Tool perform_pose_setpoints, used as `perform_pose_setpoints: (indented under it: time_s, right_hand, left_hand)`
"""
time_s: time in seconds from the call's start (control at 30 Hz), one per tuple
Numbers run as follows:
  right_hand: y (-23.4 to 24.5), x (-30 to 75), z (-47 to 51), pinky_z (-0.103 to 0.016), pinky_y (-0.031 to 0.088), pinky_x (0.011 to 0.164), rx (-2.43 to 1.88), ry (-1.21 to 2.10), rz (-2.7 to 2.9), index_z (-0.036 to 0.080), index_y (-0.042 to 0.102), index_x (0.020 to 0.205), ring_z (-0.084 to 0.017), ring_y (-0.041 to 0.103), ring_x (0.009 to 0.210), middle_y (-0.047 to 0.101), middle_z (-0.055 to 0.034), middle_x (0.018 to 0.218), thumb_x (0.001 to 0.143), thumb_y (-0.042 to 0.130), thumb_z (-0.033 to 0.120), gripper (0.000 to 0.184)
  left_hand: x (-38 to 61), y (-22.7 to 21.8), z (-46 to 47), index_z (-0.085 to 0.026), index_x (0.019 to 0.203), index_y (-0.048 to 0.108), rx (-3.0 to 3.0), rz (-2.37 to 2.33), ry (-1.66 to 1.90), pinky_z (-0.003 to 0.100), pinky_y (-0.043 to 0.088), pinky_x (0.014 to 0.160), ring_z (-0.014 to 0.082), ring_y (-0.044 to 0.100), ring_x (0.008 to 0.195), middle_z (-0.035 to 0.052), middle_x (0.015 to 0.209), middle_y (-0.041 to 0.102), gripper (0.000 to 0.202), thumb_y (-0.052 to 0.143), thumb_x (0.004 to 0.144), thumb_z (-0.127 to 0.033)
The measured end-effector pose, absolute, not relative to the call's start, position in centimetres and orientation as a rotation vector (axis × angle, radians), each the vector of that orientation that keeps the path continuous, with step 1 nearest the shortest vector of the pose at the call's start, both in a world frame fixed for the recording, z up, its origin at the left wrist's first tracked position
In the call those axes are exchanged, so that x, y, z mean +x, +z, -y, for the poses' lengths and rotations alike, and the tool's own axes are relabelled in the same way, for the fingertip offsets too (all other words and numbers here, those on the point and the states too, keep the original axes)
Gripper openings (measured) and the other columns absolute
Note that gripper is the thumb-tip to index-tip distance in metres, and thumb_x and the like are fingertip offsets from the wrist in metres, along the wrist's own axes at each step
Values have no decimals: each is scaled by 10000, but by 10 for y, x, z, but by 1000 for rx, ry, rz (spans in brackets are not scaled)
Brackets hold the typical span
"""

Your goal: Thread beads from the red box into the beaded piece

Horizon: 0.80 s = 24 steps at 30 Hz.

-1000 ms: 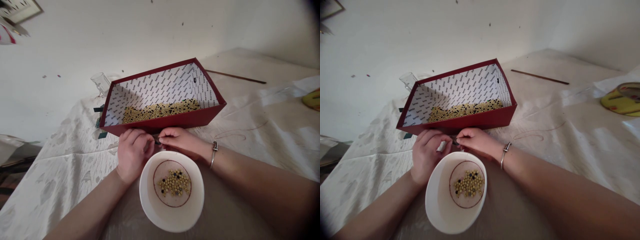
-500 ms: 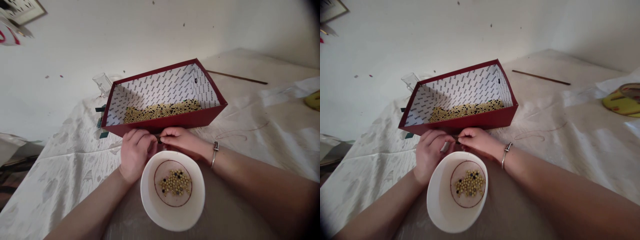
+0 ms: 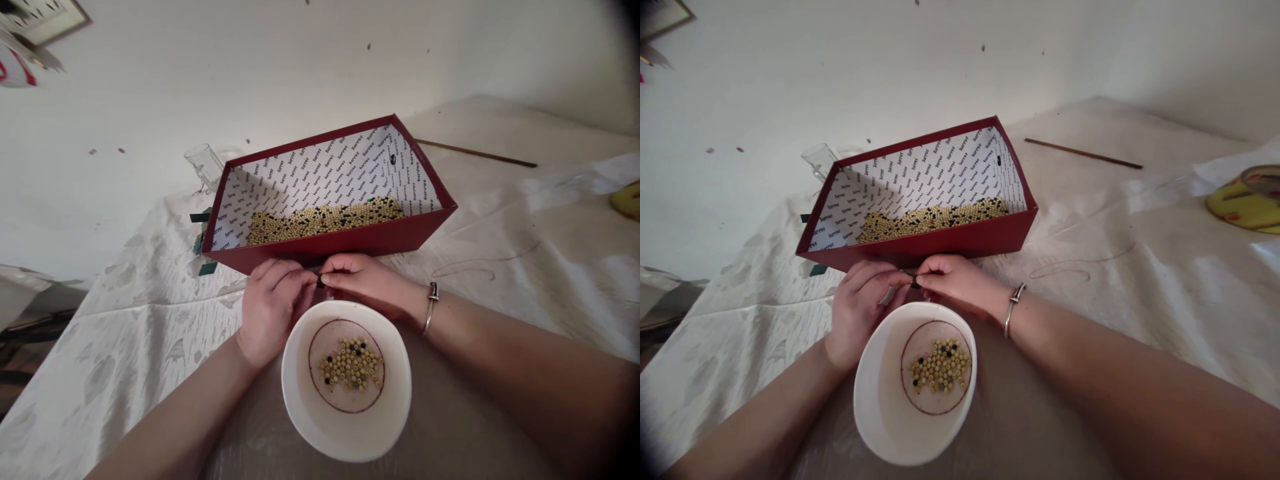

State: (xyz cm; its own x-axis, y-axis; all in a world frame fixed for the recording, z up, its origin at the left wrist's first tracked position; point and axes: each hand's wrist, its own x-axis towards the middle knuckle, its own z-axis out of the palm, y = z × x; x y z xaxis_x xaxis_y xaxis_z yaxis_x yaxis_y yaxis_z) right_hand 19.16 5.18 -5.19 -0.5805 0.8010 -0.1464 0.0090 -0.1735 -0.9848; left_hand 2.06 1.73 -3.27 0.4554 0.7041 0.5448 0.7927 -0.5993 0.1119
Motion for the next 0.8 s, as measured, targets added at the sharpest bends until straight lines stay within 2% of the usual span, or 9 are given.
perform_pose_setpoints:
  time_s: [0.63,0.8]
  right_hand:
    - [-50,191,-52,-214,368,567,-980,1772,1583,158,546,740,-81,482,590,543,17,655,762,520,298,144]
    - [-52,191,-52,-218,370,583,-981,1733,1606,162,552,745,-83,480,606,552,18,678,753,529,280,120]
  left_hand:
    - [21,-32,-18,-191,746,608,-2391,1441,-800,323,403,753,164,518,799,25,817,605,60,555,742,-217]
    - [23,-33,-15,-210,795,613,-2459,1423,-745,321,392,757,164,514,823,15,858,607,77,555,755,-240]
